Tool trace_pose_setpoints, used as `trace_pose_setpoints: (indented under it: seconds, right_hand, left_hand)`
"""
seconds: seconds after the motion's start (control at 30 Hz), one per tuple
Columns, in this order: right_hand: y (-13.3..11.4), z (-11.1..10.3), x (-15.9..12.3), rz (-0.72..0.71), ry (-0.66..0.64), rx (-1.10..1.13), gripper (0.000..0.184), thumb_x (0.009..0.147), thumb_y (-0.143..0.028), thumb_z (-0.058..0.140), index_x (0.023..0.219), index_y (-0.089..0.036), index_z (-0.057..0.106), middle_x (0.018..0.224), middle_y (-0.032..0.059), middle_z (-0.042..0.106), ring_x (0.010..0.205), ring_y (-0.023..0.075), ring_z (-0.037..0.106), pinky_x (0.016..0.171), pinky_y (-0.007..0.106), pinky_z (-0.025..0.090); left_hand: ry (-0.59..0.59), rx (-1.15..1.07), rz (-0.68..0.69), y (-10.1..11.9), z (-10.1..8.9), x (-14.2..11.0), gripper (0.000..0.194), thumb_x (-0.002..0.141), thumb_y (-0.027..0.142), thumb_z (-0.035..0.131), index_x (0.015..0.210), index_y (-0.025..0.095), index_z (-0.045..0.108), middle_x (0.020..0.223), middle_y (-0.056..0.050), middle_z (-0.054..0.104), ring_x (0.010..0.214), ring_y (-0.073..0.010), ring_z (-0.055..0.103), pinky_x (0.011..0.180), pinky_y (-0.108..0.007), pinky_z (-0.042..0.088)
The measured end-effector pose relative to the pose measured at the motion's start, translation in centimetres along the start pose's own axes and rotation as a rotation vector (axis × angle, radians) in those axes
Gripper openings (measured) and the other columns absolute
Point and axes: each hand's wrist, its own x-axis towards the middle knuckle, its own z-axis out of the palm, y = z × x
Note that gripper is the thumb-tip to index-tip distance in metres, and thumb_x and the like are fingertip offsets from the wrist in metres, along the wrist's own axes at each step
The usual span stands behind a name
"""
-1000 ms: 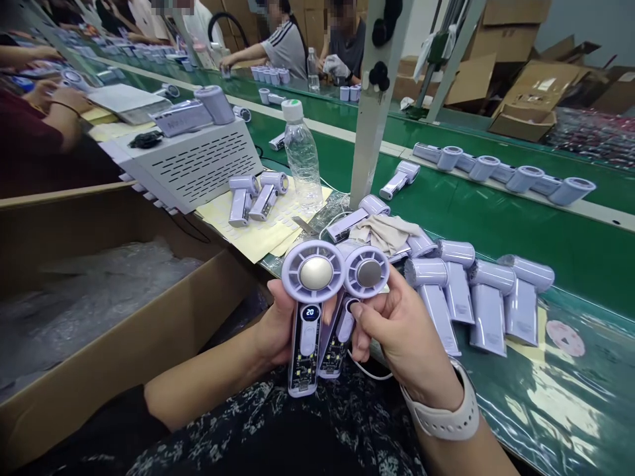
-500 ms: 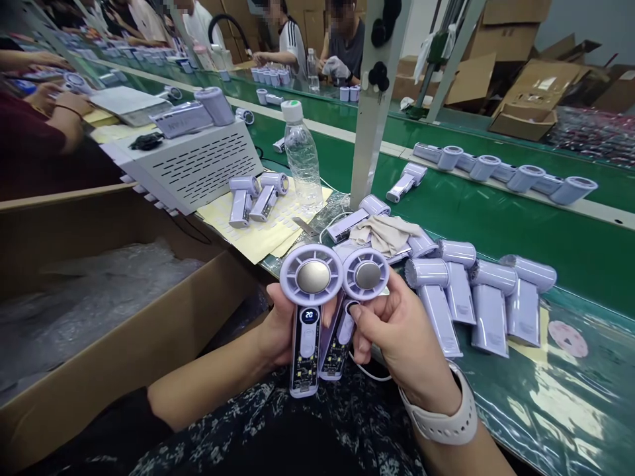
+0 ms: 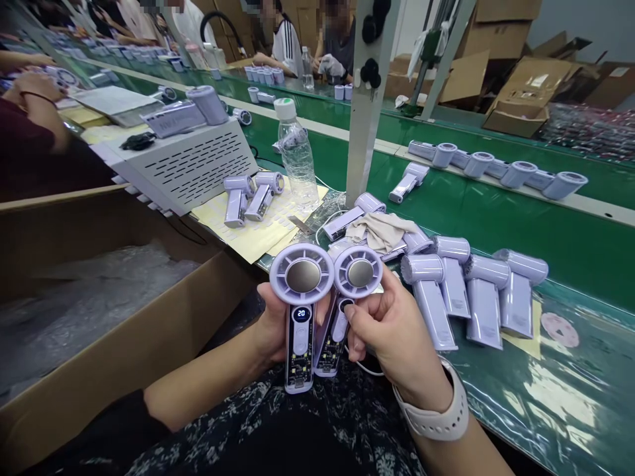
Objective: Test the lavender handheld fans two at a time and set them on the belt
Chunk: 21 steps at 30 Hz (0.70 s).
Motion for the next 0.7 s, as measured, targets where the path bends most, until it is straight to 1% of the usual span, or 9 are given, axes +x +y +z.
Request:
trace_pose_setpoints:
  seconds: [0.1, 0.2, 0.27, 0.3, 0.37, 0.43, 0.53, 0.6, 0.7]
  right_hand:
    - [0.4, -0.2, -0.1, 0.008, -0.006, 0.013, 0.059, 0.079, -0.021, 0.08, 0.129, -0.018, 0.048, 0.042, -0.0121, 0.056, 0.032, 0.0109, 0.052, 0.035, 0.017, 0.046]
    - [0.8, -0.3, -0.3, 0.006, -0.013, 0.049, 0.061, 0.083, -0.023, 0.078, 0.136, -0.017, 0.047, 0.046, -0.0112, 0.058, 0.036, 0.0112, 0.055, 0.039, 0.019, 0.049]
    - [0.9, -0.4, -0.3, -0.003, -0.001, 0.049, 0.065, 0.083, -0.024, 0.08, 0.138, -0.019, 0.047, 0.049, -0.0107, 0.06, 0.039, 0.0111, 0.056, 0.04, 0.019, 0.05]
    - [0.9, -0.4, -0.3, -0.009, 0.004, 0.042, 0.064, 0.082, -0.023, 0.082, 0.136, -0.02, 0.049, 0.049, -0.0108, 0.06, 0.038, 0.0105, 0.055, 0.04, 0.018, 0.049]
    - [0.8, -0.5, -0.3, -0.013, 0.001, 0.024, 0.056, 0.078, -0.021, 0.086, 0.124, -0.021, 0.054, 0.047, -0.0111, 0.059, 0.035, 0.0093, 0.053, 0.037, 0.016, 0.046]
    - [0.7, -0.6, -0.3, -0.014, -0.012, 0.022, 0.048, 0.077, -0.02, 0.088, 0.113, -0.021, 0.056, 0.045, -0.0116, 0.058, 0.033, 0.0092, 0.053, 0.036, 0.015, 0.045]
    - [0.6, -0.9, -0.3, -0.016, -0.034, 0.026, 0.044, 0.082, -0.026, 0.086, 0.112, -0.022, 0.054, 0.047, -0.0109, 0.06, 0.034, 0.0105, 0.056, 0.036, 0.016, 0.048]
    - [0.6, -1.1, -0.3, -0.021, -0.046, 0.024, 0.043, 0.084, -0.029, 0.085, 0.112, -0.022, 0.052, 0.047, -0.0106, 0.061, 0.034, 0.0109, 0.057, 0.035, 0.016, 0.048]
    - [0.8, -1.1, -0.2, -0.032, -0.057, 0.026, 0.043, 0.084, -0.028, 0.085, 0.111, -0.022, 0.052, 0.046, -0.0112, 0.059, 0.033, 0.0108, 0.057, 0.035, 0.015, 0.047]
  left_hand:
    - [0.004, -0.035, -0.012, -0.1, 0.1, -0.1, 0.087, 0.051, 0.102, 0.063, 0.064, 0.016, 0.059, 0.063, -0.005, 0.064, 0.052, -0.0132, 0.053, 0.053, -0.026, 0.044]
    - [-0.021, -0.067, -0.008, -0.1, 0.4, -0.1, 0.084, 0.053, 0.1, 0.065, 0.065, 0.016, 0.06, 0.065, -0.006, 0.067, 0.056, -0.0149, 0.057, 0.057, -0.027, 0.047]
    - [-0.007, -0.043, 0.008, -0.1, 0.5, -0.1, 0.084, 0.054, 0.1, 0.064, 0.066, 0.017, 0.059, 0.064, -0.006, 0.067, 0.055, -0.0157, 0.057, 0.056, -0.028, 0.048]
    - [0.011, -0.009, 0.026, -0.1, 0.5, -0.1, 0.085, 0.054, 0.101, 0.062, 0.065, 0.017, 0.059, 0.063, -0.006, 0.066, 0.054, -0.0158, 0.057, 0.054, -0.028, 0.046]
    - [0.042, 0.079, 0.069, -0.2, 0.5, -0.1, 0.086, 0.053, 0.102, 0.06, 0.064, 0.016, 0.059, 0.06, -0.005, 0.063, 0.053, -0.0159, 0.056, 0.051, -0.027, 0.043]
    - [0.037, 0.135, 0.088, -0.3, 0.4, -0.2, 0.089, 0.052, 0.104, 0.057, 0.063, 0.016, 0.06, 0.059, -0.005, 0.062, 0.053, -0.0164, 0.056, 0.051, -0.028, 0.043]
    - [0.015, 0.146, 0.065, -0.5, 0.1, -0.2, 0.092, 0.048, 0.107, 0.054, 0.064, 0.016, 0.063, 0.06, -0.007, 0.063, 0.057, -0.0196, 0.059, 0.055, -0.031, 0.046]
    - [0.01, 0.149, 0.05, -0.6, 0.0, -0.2, 0.093, 0.046, 0.108, 0.053, 0.064, 0.017, 0.064, 0.062, -0.008, 0.064, 0.063, -0.0231, 0.063, 0.058, -0.033, 0.049]
    - [0.018, 0.148, 0.043, -0.7, -0.1, -0.3, 0.093, 0.047, 0.108, 0.053, 0.064, 0.017, 0.063, 0.063, -0.009, 0.065, 0.066, -0.0249, 0.065, 0.059, -0.033, 0.05]
